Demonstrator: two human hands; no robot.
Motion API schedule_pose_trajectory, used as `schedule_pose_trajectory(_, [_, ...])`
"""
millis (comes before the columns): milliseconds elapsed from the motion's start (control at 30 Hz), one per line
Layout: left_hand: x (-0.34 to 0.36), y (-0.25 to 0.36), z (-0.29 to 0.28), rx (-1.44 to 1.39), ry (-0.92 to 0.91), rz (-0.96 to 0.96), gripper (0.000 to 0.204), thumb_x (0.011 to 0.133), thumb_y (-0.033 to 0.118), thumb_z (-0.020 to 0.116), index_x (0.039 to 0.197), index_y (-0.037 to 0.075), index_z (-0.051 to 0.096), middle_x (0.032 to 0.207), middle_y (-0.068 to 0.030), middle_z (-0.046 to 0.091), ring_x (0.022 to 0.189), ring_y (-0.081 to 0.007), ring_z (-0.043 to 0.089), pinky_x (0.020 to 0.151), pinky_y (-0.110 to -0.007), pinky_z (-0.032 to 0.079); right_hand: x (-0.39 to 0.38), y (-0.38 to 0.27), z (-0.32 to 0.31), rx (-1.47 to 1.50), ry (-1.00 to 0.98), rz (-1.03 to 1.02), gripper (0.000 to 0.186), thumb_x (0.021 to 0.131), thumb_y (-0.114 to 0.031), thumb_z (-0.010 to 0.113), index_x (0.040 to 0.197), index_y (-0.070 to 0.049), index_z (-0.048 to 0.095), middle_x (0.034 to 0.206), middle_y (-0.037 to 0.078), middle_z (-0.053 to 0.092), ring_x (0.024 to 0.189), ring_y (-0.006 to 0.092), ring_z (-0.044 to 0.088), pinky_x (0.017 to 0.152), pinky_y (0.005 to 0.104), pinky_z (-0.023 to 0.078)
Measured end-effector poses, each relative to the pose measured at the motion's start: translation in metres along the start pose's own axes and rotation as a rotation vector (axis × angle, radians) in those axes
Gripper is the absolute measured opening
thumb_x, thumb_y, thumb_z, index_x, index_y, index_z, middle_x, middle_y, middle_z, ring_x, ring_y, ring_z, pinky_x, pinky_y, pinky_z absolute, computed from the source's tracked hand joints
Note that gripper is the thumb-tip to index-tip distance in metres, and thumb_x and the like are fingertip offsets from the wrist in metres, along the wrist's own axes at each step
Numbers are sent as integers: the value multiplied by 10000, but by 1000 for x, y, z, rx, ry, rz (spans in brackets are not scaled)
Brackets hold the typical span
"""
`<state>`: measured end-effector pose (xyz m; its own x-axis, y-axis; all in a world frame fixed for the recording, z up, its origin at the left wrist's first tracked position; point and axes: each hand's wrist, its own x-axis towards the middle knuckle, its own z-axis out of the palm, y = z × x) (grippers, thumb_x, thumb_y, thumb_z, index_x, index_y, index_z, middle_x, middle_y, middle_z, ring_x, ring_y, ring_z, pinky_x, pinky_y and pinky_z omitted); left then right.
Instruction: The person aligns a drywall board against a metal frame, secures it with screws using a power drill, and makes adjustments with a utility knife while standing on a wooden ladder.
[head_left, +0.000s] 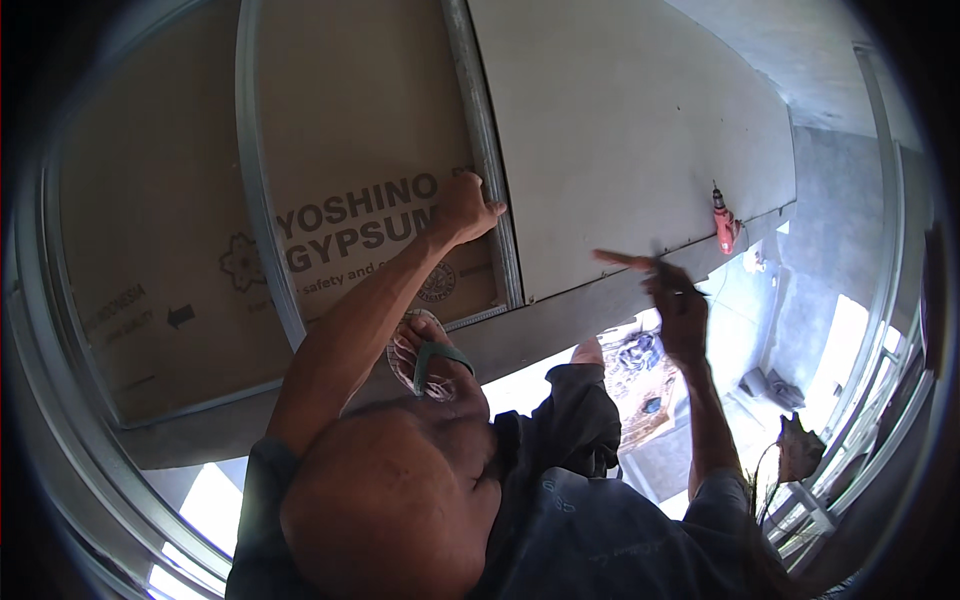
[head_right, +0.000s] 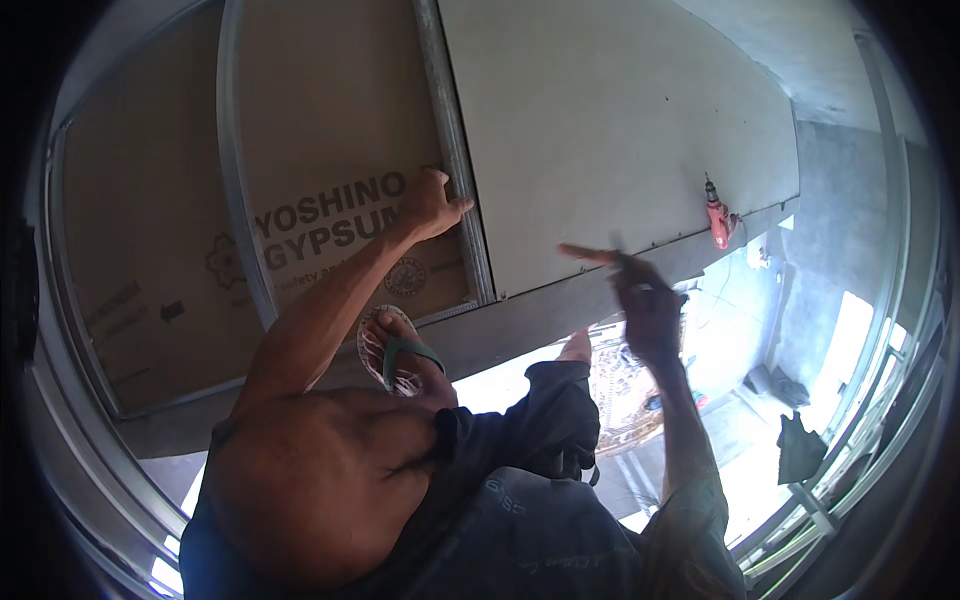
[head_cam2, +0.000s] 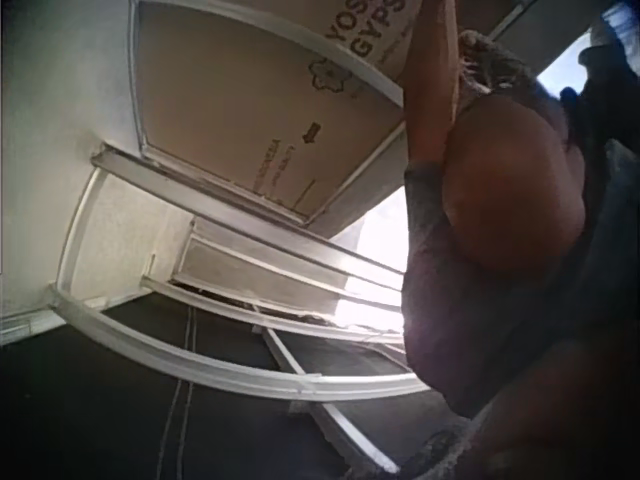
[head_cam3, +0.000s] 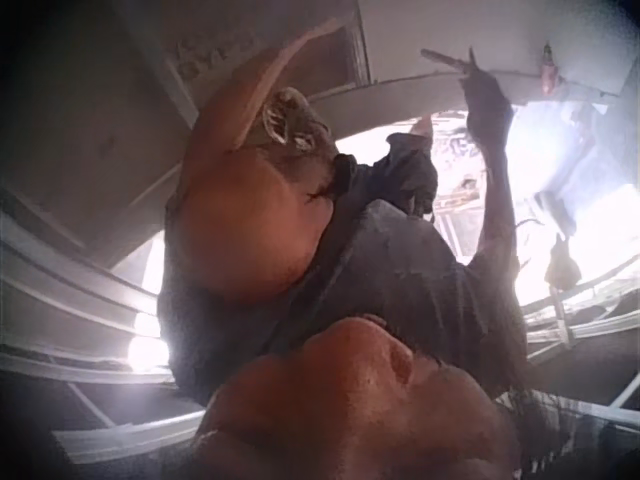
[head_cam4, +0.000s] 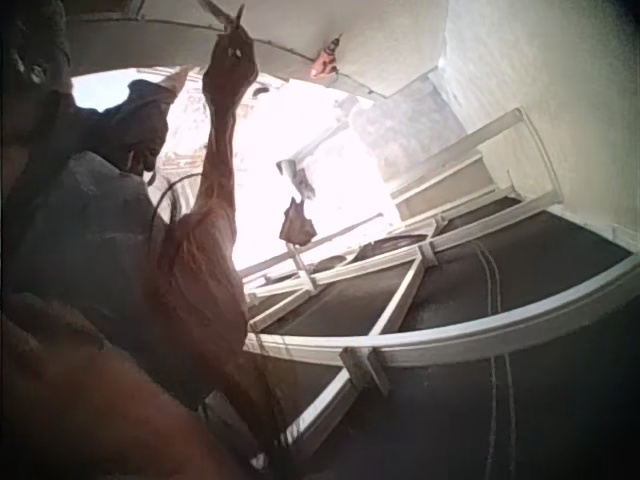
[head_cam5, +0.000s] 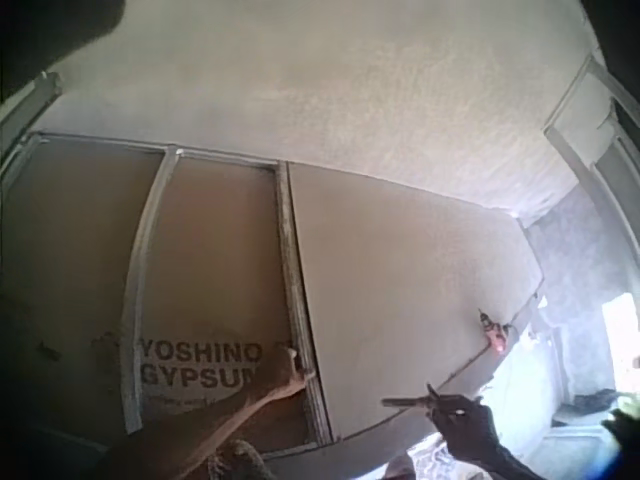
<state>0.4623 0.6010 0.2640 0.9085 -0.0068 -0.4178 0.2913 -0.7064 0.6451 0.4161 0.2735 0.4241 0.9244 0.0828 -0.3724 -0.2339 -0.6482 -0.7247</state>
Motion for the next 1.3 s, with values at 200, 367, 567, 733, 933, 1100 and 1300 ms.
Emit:
schedule_pose_trajectory(200, [3,-4,3,-40,-101,-74,528,837,303,789,1071,-144,633,979,-312,693,954,-388,719,819,-435,595,27,-46,67,-247,-462,-550,238,945,-94,667,1182,-75,672,1017,122,730,840,269,731,691,387,584])
schedule_pose_trajectory(367, [1,7,-3,-35,-174,-82,498,827,308,790,1037,-124,656,940,-311,702,919,-390,728,793,-425,607,55,-51,79,-511,-584,-733,287,950,-144,661,1235,-154,622,836,60,660,630,258,677,509,383,529])
schedule_pose_trajectory(567, [4,-12,16,-39,-14,-9,376,816,274,791,893,-71,664,788,-225,695,778,-343,726,734,-445,582,55,-32,84,-495,-605,-900,347,934,-114,659,1273,-146,593,820,41,607,635,241,657,518,394,533])
schedule_pose_trajectory(733, [5,-11,18,-116,6,34,354,807,266,801,789,-48,640,691,-190,662,676,-312,693,679,-436,559,50,-36,85,-540,-645,-839,316,935,-103,659,1246,-142,620,827,41,631,626,235,655,517,382,526])
schedule_pose_trajectory(933, [11,-15,17,-79,-5,57,378,801,284,813,838,-67,679,705,-199,676,704,-308,711,695,-419,568,57,-51,103,-627,-825,-789,252,955,-159,646,1207,-171,639,890,20,676,648,250,681,535,401,535])
schedule_pose_trajectory(1100, [14,-16,16,-102,-34,16,466,791,317,832,923,-110,700,776,-226,705,803,-336,731,745,-419,578,63,-70,120,-563,-905,-713,178,981,-222,618,1151,-179,643,941,12,714,658,272,695,559,417,553])
schedule_pose_trajectory(1300, [17,-4,-2,-70,-167,-51,471,767,322,869,860,-102,687,790,-226,704,807,-323,725,745,-424,572,64,-65,135,-554,-922,-781,178,992,-295,617,1115,-170,643,889,22,706,633,291,686,535,424,550])
